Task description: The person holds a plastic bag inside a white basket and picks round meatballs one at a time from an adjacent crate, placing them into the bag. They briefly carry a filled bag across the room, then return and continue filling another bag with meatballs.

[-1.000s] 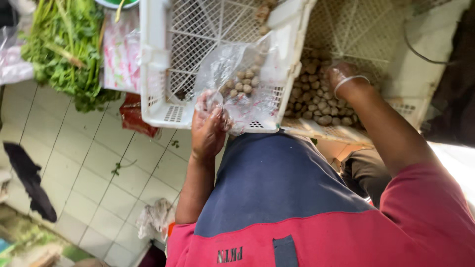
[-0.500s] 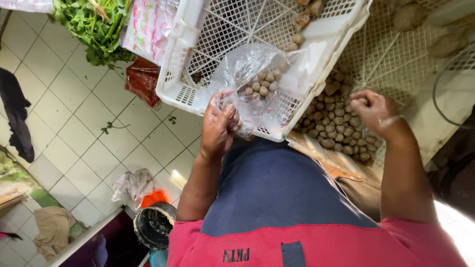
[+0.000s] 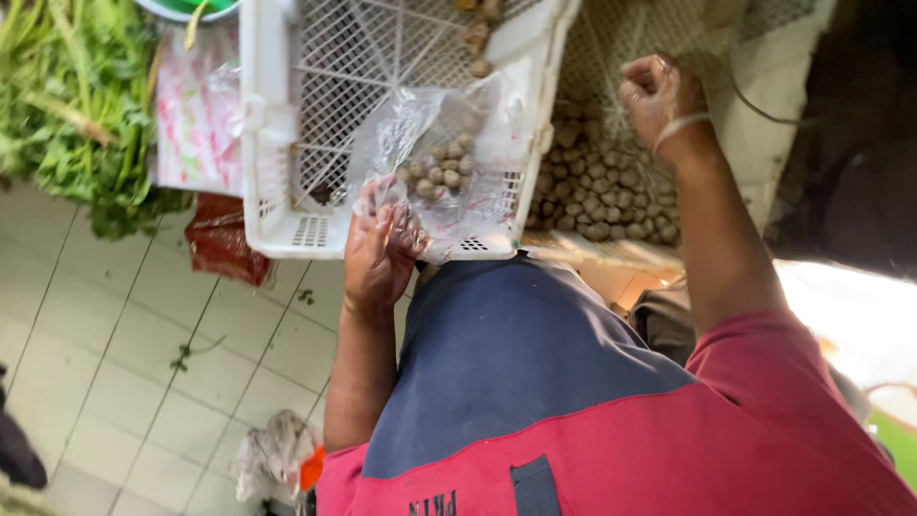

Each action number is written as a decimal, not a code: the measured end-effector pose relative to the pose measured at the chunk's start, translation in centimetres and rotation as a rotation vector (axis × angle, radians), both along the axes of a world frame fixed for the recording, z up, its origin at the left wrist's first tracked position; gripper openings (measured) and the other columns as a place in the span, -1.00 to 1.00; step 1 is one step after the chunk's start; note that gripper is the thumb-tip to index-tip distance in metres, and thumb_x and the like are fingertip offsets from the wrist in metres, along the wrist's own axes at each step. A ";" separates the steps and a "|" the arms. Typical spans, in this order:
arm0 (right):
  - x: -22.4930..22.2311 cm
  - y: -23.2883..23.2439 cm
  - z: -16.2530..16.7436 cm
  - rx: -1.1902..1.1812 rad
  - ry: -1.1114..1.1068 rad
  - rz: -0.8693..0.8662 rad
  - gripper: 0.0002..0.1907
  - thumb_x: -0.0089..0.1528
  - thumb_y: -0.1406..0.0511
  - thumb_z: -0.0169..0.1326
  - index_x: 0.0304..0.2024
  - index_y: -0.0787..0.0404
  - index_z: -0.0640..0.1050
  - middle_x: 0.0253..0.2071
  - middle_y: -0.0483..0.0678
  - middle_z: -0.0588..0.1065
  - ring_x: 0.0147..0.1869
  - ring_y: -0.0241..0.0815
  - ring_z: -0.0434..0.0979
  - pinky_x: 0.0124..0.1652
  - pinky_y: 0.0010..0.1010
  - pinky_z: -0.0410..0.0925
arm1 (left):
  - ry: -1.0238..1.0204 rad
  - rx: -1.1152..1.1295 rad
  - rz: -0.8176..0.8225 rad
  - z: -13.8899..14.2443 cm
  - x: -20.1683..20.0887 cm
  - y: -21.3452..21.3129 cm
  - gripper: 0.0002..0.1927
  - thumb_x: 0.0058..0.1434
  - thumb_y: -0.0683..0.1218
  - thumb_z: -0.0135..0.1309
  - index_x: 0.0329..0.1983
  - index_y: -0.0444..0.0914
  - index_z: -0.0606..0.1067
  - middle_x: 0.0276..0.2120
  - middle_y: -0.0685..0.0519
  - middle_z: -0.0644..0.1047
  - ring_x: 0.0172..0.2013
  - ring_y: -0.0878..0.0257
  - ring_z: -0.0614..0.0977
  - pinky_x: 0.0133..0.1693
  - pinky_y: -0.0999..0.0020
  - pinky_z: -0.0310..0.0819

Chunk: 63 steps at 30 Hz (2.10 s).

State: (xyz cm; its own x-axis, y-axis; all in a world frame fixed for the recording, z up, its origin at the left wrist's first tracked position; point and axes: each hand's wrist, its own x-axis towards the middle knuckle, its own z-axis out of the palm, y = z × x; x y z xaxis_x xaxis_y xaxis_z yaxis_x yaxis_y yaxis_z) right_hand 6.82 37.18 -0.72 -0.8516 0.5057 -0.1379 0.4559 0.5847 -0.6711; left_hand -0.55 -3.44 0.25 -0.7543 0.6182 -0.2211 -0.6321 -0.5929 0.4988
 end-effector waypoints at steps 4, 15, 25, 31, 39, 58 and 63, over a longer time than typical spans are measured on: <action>1.9 2.4 -4.6 0.060 -0.373 0.082 -0.75 0.32 0.33 0.15 0.03 0.27 0.61 -0.02 0.15 0.61 0.00 0.08 0.62 0.02 -0.13 0.47 | -0.007 -0.026 -0.025 -0.6 0.4 -0.4 -0.51 0.50 -0.19 -0.11 0.46 -0.21 0.14 -0.18 0.07 0.41 -0.27 0.28 0.42 -0.24 0.33 0.38; 0.2 -2.3 -1.8 0.077 -0.710 0.118 -0.62 0.30 0.32 0.12 0.18 0.21 0.52 0.08 0.15 0.53 0.06 0.07 0.55 0.07 -0.09 0.44 | 0.022 -0.087 -0.058 -1.1 0.3 -0.2 -0.45 0.48 -0.17 -0.12 0.49 -0.19 0.07 0.00 -0.03 0.47 -0.17 0.21 0.57 -0.13 0.17 0.58; 2.6 -4.6 4.2 -0.292 0.005 0.297 -0.64 0.33 0.30 0.16 0.19 0.15 0.54 0.03 -0.04 0.62 0.07 -0.23 0.62 0.08 -0.40 0.48 | 0.029 -0.051 -0.046 -1.4 0.6 -0.4 -0.48 0.51 -0.17 -0.09 0.49 -0.17 0.10 -0.13 0.05 0.42 -0.27 0.30 0.44 -0.24 0.34 0.39; 2.4 2.4 -5.1 0.172 -0.420 0.126 -0.60 0.26 0.34 0.13 0.17 0.09 0.56 0.04 0.13 0.56 0.01 0.11 0.58 0.03 -0.05 0.44 | 0.028 -0.115 -0.006 -1.4 0.7 -0.1 -0.47 0.46 -0.17 -0.12 0.47 -0.16 0.11 -0.12 0.04 0.44 -0.26 0.28 0.45 -0.25 0.32 0.40; 1.8 -0.1 -6.8 0.315 -0.746 0.467 -0.54 0.27 0.46 0.08 0.24 0.12 0.53 0.14 0.11 0.53 0.12 0.12 0.57 0.02 -0.04 0.47 | 0.046 -0.059 0.000 -1.2 0.9 -0.2 -0.51 0.54 -0.19 -0.12 0.49 -0.20 0.13 -0.17 0.05 0.39 -0.26 0.26 0.41 -0.23 0.30 0.36; 2.9 5.3 -8.4 0.308 -0.669 0.286 -0.54 0.27 0.34 0.13 0.24 0.12 0.46 0.37 0.12 0.30 0.36 0.14 0.31 0.26 -0.11 0.23 | 0.029 -0.120 0.031 -0.3 1.2 0.3 -0.49 0.48 -0.18 -0.13 0.46 -0.19 0.12 -0.15 0.05 0.39 -0.26 0.26 0.40 -0.24 0.32 0.36; 2.3 3.0 -7.0 0.241 -0.866 0.324 -0.31 0.15 0.56 0.15 0.34 0.15 0.39 0.31 0.13 0.42 0.28 0.14 0.47 0.22 -0.13 0.38 | 0.025 -0.053 0.014 -0.7 1.2 0.1 -0.49 0.53 -0.19 -0.12 0.50 -0.20 0.11 -0.15 0.05 0.38 -0.24 0.26 0.40 -0.21 0.32 0.36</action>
State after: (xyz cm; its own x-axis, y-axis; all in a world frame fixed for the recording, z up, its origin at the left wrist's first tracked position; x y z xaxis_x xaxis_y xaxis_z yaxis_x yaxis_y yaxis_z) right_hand 9.07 40.16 -7.73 -0.6063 0.3603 -0.7089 0.5292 0.8482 -0.0216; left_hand 0.64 -3.36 -0.48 -0.7683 0.5957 -0.2344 -0.6110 -0.5734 0.5457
